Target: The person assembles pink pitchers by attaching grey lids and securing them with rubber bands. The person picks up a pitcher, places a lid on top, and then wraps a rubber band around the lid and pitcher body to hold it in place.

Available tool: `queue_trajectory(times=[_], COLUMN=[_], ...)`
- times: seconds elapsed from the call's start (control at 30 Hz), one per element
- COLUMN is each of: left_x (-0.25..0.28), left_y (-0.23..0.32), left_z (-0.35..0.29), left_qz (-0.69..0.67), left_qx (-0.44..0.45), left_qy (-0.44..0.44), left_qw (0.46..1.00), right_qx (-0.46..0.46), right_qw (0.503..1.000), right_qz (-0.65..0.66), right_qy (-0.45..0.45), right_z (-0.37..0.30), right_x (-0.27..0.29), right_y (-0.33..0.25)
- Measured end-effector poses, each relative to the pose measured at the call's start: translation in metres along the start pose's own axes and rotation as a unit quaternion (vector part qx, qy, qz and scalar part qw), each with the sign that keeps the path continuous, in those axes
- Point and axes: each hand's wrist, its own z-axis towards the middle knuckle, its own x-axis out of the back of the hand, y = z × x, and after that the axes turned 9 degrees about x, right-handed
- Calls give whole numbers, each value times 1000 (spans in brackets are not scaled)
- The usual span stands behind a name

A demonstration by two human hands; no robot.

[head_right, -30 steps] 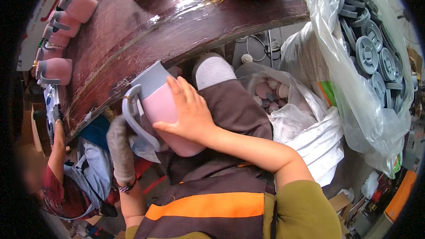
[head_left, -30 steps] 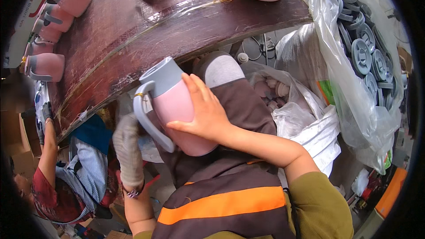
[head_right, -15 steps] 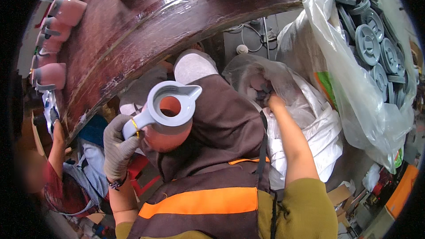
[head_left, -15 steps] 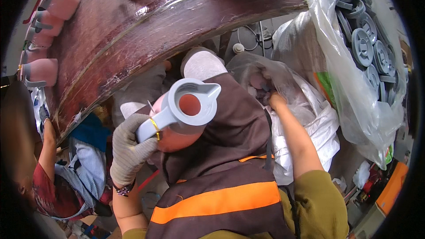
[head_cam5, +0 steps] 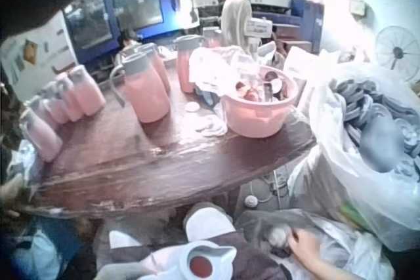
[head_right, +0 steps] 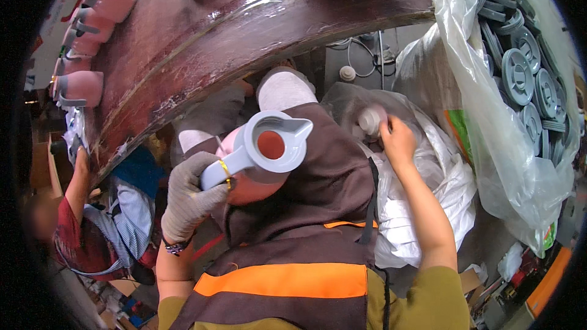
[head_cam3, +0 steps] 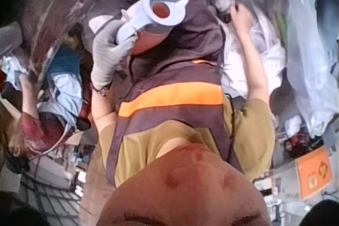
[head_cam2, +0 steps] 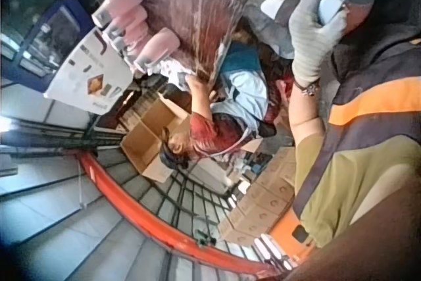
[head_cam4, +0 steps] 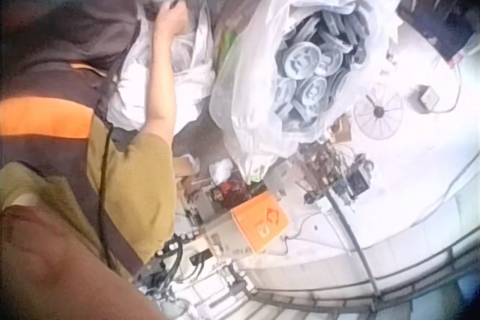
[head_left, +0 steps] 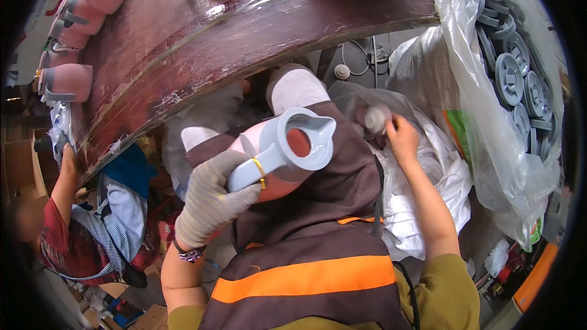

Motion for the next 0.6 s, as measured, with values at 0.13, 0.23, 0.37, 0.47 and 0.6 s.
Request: queue_trajectory(times=[0.13,0.23,0.37,0.47,0.6], left_x=[-8,-13,-12,-15,3], left_y=[7,0,-4,-6,-15], left_z=[1,-1,-10,-16,-9], left_qz=[60,67,93,121,119], left_qx=[-36,-73,-92,-128,-152], left_qy=[9,21,1,-8,-26], left_qw=[997,995,991,984,981], right_qx=[220,415,402,309,480], right_qw=[957,898,899,899,857], right_qz=[102,98,175,282,154], right_qy=[161,114,4,-129,-111], right_z=[-16,-33,-31,-29,-23], right_x=[78,88,87,82,73], right_y=[-130,-174,-187,-199,-208])
